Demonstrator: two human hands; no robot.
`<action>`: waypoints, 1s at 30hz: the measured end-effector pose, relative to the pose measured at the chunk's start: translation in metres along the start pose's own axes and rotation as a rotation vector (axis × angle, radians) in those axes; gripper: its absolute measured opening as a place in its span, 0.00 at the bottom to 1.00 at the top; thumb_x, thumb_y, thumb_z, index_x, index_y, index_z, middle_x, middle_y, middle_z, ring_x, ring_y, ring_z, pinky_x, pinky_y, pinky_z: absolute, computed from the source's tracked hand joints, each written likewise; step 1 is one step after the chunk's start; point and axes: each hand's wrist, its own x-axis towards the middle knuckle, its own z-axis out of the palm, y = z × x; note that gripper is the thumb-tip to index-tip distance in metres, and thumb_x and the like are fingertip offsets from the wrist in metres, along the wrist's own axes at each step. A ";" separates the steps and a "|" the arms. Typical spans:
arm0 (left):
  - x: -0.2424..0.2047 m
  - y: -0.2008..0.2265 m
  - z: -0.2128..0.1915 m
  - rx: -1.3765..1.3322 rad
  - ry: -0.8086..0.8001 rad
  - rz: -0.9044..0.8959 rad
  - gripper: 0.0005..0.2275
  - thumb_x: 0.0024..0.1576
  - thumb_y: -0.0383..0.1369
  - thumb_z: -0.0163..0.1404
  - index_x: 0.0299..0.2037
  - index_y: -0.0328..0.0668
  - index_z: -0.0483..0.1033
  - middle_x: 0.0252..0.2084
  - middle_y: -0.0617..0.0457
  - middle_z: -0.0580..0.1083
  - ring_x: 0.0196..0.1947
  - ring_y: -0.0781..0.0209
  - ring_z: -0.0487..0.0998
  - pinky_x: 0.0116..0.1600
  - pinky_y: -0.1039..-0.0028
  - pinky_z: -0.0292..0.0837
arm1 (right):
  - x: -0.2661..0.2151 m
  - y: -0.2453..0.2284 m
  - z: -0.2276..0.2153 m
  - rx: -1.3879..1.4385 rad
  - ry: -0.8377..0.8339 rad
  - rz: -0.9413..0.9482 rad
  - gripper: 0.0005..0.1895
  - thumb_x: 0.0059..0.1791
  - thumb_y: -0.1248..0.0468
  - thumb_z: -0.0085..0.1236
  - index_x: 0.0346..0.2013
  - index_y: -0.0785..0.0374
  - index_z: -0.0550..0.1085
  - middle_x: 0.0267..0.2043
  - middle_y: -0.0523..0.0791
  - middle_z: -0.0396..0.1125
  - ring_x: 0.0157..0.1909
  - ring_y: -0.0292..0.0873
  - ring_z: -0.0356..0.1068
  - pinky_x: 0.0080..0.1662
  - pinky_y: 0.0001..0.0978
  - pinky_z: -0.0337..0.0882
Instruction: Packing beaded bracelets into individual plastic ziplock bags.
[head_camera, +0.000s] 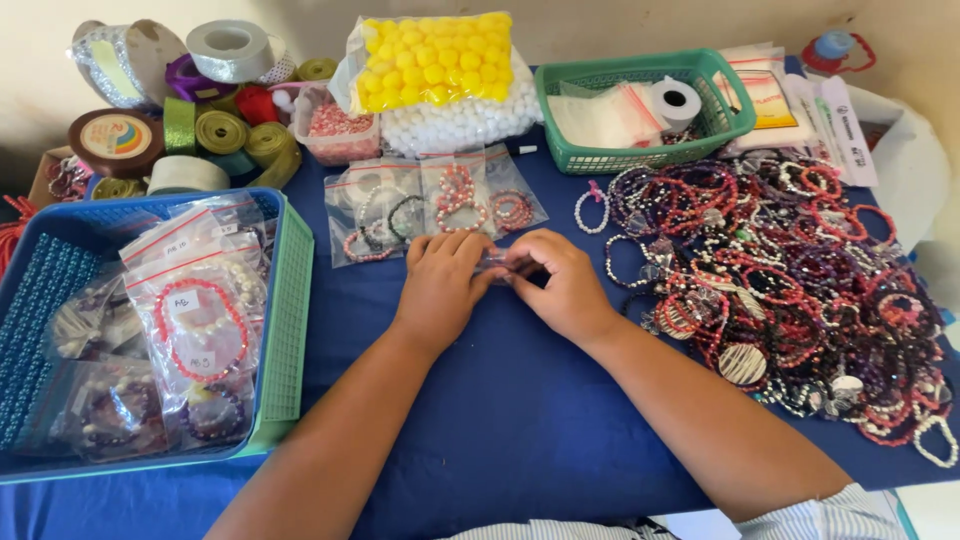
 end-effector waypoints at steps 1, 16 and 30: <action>0.000 0.001 -0.001 -0.001 0.001 0.005 0.14 0.57 0.41 0.58 0.48 0.46 0.74 0.46 0.53 0.76 0.51 0.52 0.76 0.57 0.58 0.62 | 0.000 0.001 0.000 -0.003 0.004 -0.001 0.12 0.45 0.76 0.65 0.39 0.66 0.73 0.42 0.45 0.70 0.41 0.36 0.77 0.43 0.26 0.77; 0.005 0.029 -0.021 0.010 0.163 0.089 0.24 0.57 0.42 0.58 0.62 0.43 0.70 0.66 0.45 0.68 0.69 0.41 0.63 0.70 0.47 0.54 | 0.014 0.003 -0.028 -0.108 -0.105 0.131 0.08 0.43 0.73 0.61 0.35 0.64 0.74 0.43 0.46 0.67 0.41 0.42 0.73 0.42 0.31 0.75; 0.031 0.080 -0.024 -0.075 -0.086 0.187 0.15 0.53 0.37 0.59 0.49 0.47 0.76 0.53 0.51 0.73 0.57 0.47 0.72 0.57 0.55 0.64 | 0.018 -0.047 -0.144 -0.469 -0.215 0.367 0.14 0.44 0.58 0.67 0.40 0.61 0.79 0.38 0.45 0.76 0.40 0.42 0.76 0.43 0.36 0.74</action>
